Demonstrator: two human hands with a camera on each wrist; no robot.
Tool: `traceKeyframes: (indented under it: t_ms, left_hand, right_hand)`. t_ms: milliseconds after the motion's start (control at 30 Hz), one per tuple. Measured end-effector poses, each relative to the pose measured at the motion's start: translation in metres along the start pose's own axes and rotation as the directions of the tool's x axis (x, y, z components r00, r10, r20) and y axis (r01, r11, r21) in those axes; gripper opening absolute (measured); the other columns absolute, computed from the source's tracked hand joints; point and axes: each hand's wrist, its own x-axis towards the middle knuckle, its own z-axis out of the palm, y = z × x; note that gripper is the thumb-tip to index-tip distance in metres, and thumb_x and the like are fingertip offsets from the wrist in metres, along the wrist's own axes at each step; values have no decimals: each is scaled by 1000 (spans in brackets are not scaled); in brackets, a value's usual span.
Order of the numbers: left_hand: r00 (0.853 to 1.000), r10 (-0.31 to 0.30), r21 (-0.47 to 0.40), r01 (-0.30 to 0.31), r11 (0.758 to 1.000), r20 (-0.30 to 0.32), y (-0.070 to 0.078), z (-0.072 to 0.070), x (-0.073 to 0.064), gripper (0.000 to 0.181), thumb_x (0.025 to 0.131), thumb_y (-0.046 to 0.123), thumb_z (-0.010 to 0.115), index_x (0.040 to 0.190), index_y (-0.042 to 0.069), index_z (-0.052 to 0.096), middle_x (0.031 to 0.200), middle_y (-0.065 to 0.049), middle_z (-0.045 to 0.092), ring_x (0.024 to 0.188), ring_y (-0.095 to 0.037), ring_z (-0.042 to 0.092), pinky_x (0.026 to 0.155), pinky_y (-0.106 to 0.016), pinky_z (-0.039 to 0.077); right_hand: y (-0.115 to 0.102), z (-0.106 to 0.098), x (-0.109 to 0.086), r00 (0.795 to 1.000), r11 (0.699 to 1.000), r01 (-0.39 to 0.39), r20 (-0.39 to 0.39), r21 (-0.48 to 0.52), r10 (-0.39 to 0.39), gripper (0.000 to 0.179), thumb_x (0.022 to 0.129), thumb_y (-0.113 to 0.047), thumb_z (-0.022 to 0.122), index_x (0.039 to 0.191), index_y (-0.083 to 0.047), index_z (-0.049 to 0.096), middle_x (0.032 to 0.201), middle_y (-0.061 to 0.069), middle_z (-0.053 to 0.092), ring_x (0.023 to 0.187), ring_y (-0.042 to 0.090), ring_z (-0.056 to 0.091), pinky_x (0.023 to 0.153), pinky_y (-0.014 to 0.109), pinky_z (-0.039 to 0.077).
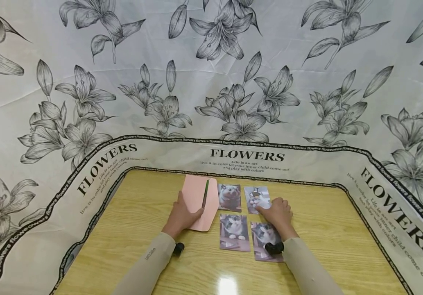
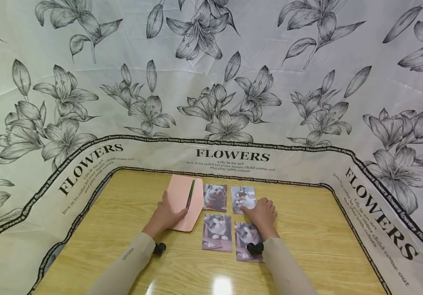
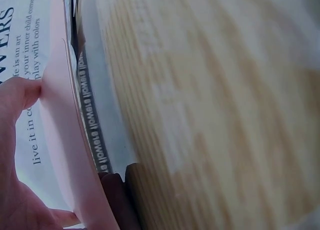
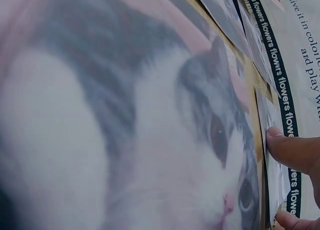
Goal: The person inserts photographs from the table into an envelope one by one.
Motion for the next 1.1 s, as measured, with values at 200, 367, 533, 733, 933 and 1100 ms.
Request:
traceKeyframes:
  t_ms: [200,367,533,733,933,1100]
  left_hand:
    - [1000,10,6,-10,1000,-5,2,0,-2,120,91,49,82,169,-5,8,155,-47,37,137,-58,51,111,-62,48]
    - [1000,12,8,-12,1000,-7,2,0,-2,120,91,49,83,169,-5,8,155,-47,37,137,-58,52,111,-61,48]
    - [1000,10,10,-10,1000,-4,1,1,-1,121,91,49,83,169,-5,8,157,-47,35,140,-57,50,113,-61,47]
    - [1000,9,9,-9,1000,-4,0,2,1,121,91,49,83,169,-5,7,158,-47,34,141,-58,48,114,-60,46]
    - [1000,7,7,-7,1000,0,1,1,0,121,91,49,82,169,-5,8,158,-47,34,141,-57,49,113,-61,46]
    - [1000,1,7,-1,1000,-3,1,1,0,121,92,50,82,169,-5,8,158,-46,34,141,-57,49,114,-60,46]
  right_hand:
    - [-1,0,0,1000,1000,-20,16,12,19,77,91,-53,81,121,12,54,119,33,49,110,49,48,96,66,40]
    - [-3,1,-1,1000,999,-21,21,25,20,76,91,-51,81,124,12,55,122,34,49,113,49,48,99,67,39]
    - [-3,0,-3,1000,999,-16,9,42,16,75,91,-50,82,123,12,53,122,34,48,115,50,47,99,68,38]
    - [-3,1,-4,1000,996,-19,-23,83,21,74,89,-46,84,123,10,49,120,32,48,114,50,47,98,67,39]
    - [4,1,-1,999,992,-29,-23,120,32,59,93,-36,81,121,4,49,118,30,59,108,49,58,95,64,42]
    - [13,-9,6,999,986,-26,32,165,21,43,98,-27,74,122,1,52,116,26,67,98,42,65,87,56,49]
